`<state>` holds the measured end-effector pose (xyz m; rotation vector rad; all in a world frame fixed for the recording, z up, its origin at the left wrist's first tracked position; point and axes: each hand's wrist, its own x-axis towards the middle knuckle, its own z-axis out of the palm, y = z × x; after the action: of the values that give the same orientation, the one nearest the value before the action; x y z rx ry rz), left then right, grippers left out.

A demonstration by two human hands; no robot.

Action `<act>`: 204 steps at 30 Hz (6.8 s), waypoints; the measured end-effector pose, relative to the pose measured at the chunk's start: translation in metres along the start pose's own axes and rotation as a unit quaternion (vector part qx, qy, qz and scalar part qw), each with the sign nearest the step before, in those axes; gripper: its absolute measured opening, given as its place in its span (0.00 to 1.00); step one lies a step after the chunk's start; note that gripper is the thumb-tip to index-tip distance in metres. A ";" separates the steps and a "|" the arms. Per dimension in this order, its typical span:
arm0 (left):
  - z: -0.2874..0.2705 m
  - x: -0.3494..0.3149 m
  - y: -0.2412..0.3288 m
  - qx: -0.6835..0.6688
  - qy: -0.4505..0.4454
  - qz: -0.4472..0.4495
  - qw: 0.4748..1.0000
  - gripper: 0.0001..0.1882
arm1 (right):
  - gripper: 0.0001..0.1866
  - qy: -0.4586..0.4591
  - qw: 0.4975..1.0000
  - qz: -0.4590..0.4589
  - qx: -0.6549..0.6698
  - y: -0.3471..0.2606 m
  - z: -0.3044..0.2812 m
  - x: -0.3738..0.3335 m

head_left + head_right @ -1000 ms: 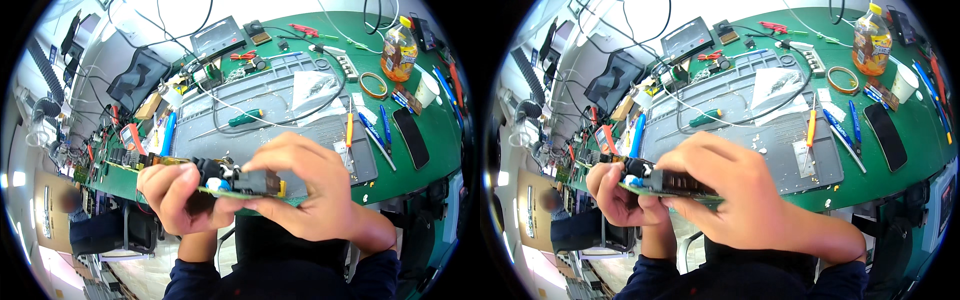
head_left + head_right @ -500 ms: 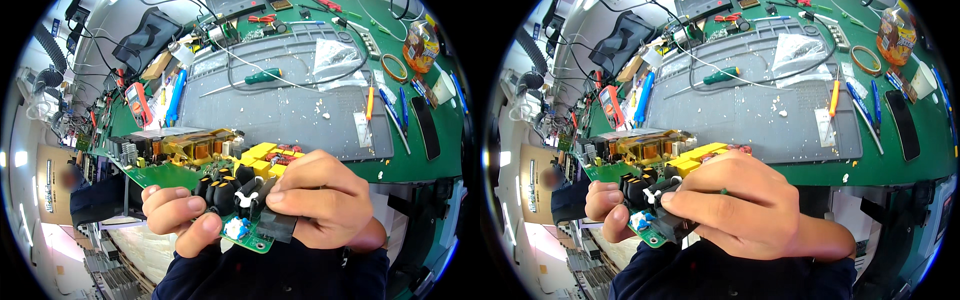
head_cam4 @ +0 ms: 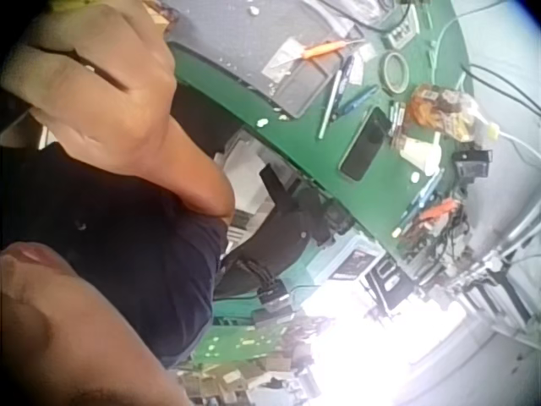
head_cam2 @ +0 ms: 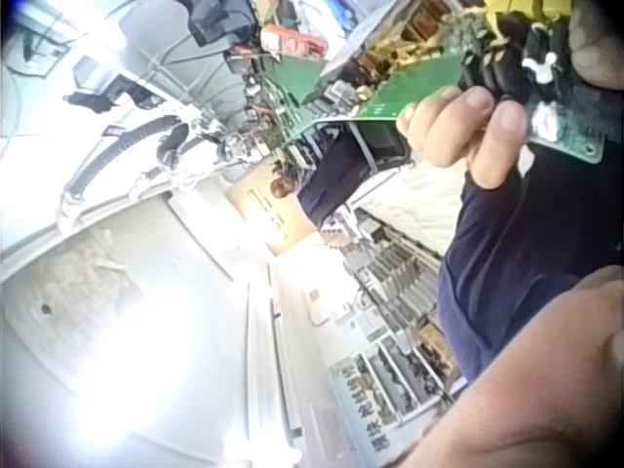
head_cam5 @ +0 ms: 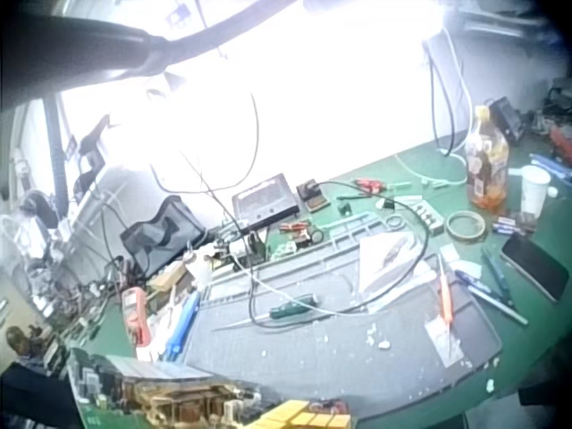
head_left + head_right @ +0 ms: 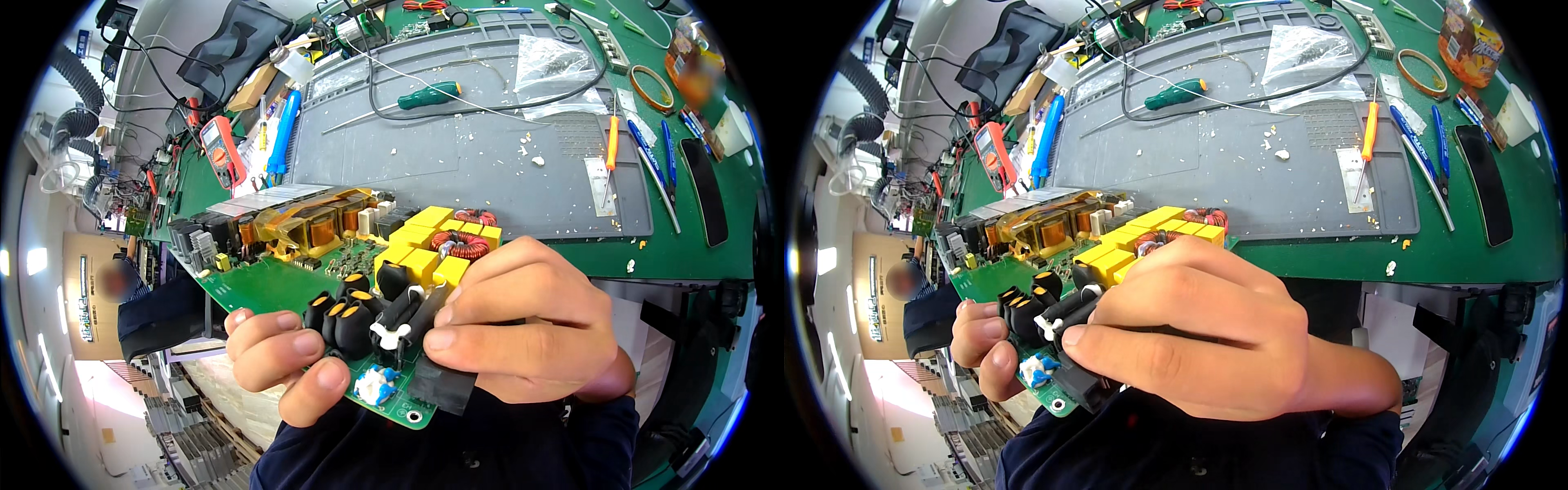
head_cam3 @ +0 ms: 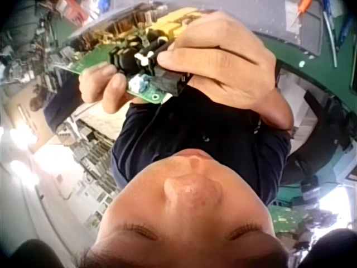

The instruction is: The person detaches a large plastic component from a green circuit board and then uses pliers to remove several small metal wires and pieces from the detached component.

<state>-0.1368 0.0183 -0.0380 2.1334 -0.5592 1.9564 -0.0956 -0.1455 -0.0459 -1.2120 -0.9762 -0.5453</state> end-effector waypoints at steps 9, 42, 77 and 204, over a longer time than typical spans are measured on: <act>-0.001 0.001 0.002 0.010 -0.007 -0.003 1.000 0.06 | 0.12 -0.005 1.000 -0.022 -0.019 0.000 0.001 0.002; -0.004 -0.009 0.012 0.030 0.018 -0.029 0.999 0.08 | 0.05 -0.103 0.995 -0.009 0.015 0.000 -0.009 0.000; -0.001 -0.017 0.018 0.060 0.052 -0.051 0.995 0.10 | 0.09 -0.148 0.988 0.012 0.052 -0.002 -0.014 0.000; 0.110 0.030 -0.034 -0.282 -0.039 -0.029 0.958 0.22 | 0.24 -0.009 0.991 0.112 -0.066 0.046 -0.041 0.036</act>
<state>-0.0211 0.0021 -0.0164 1.8365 -0.9243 1.4512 -0.0272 -0.1657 -0.0403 -1.4278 -0.8162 -0.4263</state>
